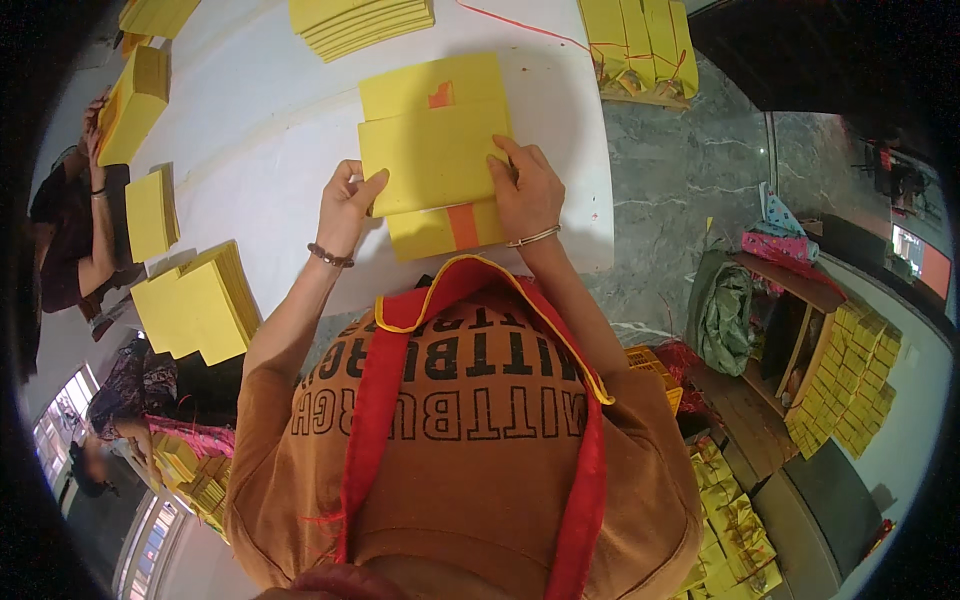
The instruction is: Folding and stacking sheets of yellow ceremonial joss paper at a work table.
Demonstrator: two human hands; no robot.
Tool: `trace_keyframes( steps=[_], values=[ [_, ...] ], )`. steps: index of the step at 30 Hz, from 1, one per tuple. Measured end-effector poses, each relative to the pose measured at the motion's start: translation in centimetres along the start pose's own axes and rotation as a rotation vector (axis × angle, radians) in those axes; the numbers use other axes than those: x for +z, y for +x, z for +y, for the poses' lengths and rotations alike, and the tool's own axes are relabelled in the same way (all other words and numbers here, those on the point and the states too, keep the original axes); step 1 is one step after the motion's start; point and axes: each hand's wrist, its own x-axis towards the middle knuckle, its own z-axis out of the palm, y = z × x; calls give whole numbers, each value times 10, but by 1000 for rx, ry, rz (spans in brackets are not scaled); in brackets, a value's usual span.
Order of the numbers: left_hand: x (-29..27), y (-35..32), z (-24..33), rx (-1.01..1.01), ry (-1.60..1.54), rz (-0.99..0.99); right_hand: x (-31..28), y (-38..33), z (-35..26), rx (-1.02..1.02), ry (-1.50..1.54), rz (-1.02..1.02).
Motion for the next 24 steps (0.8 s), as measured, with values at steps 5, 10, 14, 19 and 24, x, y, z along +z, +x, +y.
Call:
trace_keyframes(
  steps=[5, 10, 14, 19, 24],
  values=[
    [6, 0, 37, 658, 632, 212, -1, -1, 1, 12, 18, 28],
    [43, 8, 36, 994, 1052, -89, -2, -1, -3, 19, 5, 3],
    [51, 20, 10, 983, 1207, -97, -4, 1, 0, 40, 9, -52],
    [52, 19, 10, 948, 1202, -85, -4, -1, -22, -327, -362, 122],
    [46, 24, 7, 976, 1182, -100, 23, 5, -20, -515, -276, -252]
  ],
)
